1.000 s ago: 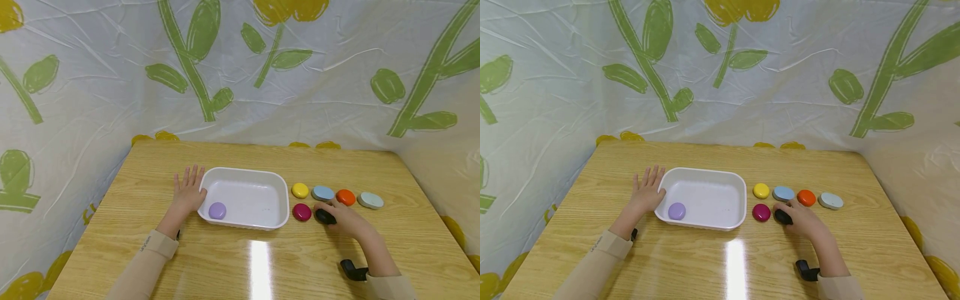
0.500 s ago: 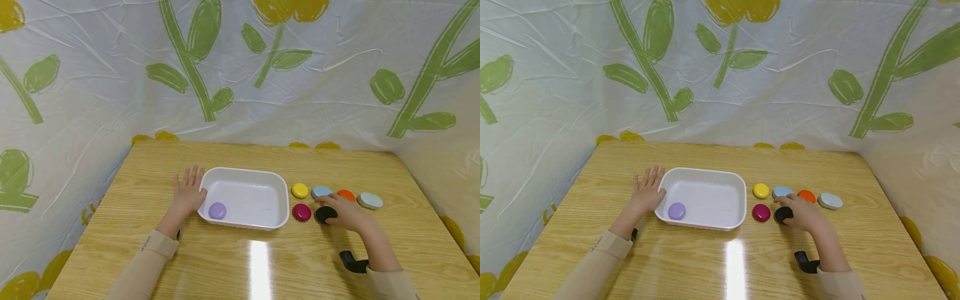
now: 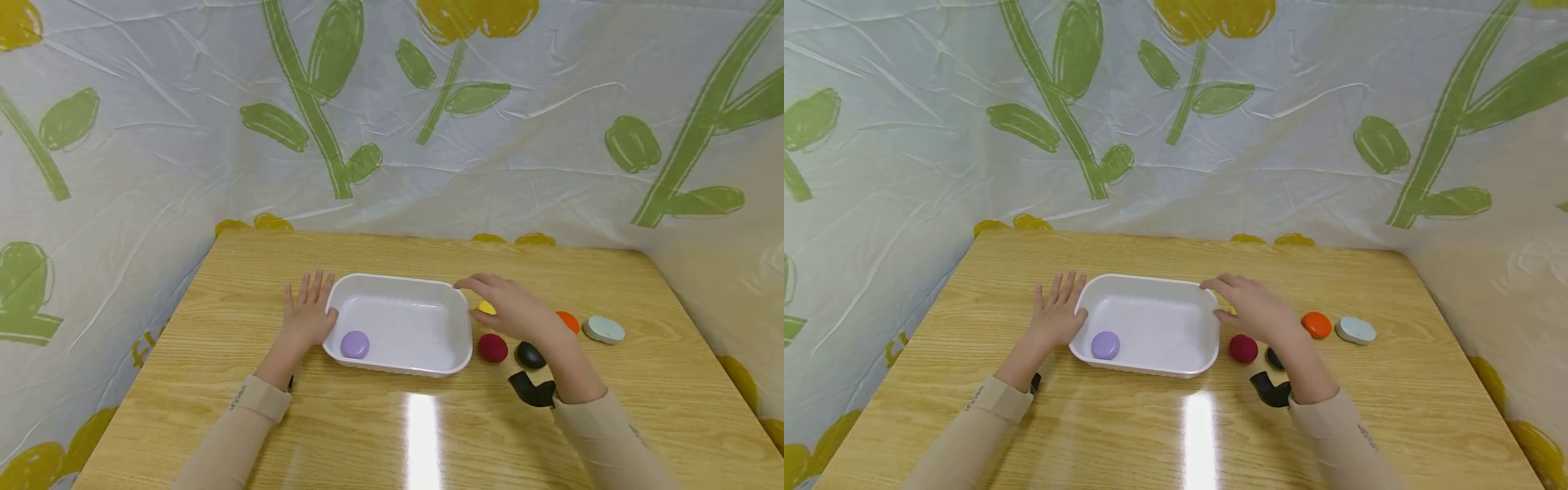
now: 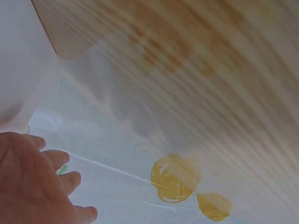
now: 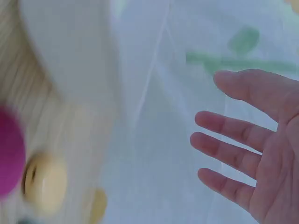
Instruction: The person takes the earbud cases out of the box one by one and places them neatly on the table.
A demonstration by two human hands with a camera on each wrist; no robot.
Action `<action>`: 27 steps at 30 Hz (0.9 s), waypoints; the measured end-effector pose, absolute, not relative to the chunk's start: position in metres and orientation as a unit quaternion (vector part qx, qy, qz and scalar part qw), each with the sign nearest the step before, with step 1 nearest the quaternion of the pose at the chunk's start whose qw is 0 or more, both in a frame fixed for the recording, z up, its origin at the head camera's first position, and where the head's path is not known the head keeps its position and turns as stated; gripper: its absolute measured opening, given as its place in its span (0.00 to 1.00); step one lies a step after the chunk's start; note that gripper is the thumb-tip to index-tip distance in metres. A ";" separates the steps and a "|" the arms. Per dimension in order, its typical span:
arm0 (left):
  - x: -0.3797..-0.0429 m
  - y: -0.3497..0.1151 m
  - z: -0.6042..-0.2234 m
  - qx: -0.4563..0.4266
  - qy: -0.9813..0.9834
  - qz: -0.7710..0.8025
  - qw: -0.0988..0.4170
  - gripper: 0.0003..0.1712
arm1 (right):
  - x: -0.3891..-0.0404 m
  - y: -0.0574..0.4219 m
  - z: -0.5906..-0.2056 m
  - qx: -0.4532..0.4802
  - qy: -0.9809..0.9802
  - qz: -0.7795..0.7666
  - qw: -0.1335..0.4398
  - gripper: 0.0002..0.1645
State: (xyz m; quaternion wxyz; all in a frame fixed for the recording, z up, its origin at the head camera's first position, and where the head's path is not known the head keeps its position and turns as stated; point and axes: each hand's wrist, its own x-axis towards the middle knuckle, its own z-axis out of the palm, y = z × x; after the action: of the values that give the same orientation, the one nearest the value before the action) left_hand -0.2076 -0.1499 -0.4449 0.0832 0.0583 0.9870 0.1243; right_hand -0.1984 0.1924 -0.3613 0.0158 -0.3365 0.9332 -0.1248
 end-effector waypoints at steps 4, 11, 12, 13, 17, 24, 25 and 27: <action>-0.208 -0.150 -0.445 0.059 0.987 0.124 0.084 0.38 | -0.203 0.154 -0.368 -0.397 0.911 -0.114 0.012 0.27; -0.209 -0.150 -0.449 0.064 0.987 0.122 0.083 0.38 | -0.209 0.104 -0.396 -0.463 0.882 -0.087 0.028 0.28; -0.209 -0.151 -0.449 0.064 0.987 0.123 0.082 0.38 | -0.209 0.098 -0.401 -0.465 0.881 -0.084 0.038 0.28; -0.209 -0.150 -0.449 0.064 0.987 0.124 0.081 0.38 | -0.210 0.093 -0.406 -0.468 0.878 -0.085 0.045 0.29; -0.209 -0.150 -0.449 0.063 0.988 0.119 0.080 0.38 | -0.213 0.078 -0.421 -0.474 0.874 -0.077 0.075 0.31; -0.208 -0.150 -0.446 0.064 0.987 0.117 0.084 0.38 | -0.213 0.060 -0.439 -0.504 0.858 -0.040 0.090 0.32; -0.208 -0.150 -0.446 0.064 0.988 0.117 0.084 0.38 | -0.212 0.058 -0.441 -0.510 0.855 -0.029 0.090 0.33; -0.207 -0.150 -0.445 0.066 0.987 0.119 0.082 0.38 | -0.211 0.055 -0.444 -0.521 0.849 -0.013 0.089 0.33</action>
State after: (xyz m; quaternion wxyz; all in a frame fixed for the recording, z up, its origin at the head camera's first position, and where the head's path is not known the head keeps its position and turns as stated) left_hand -0.2067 -0.1503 -0.4446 0.0821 0.0655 0.9873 0.1189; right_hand -0.2112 0.0547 -0.4440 0.0890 -0.5207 0.8490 -0.0126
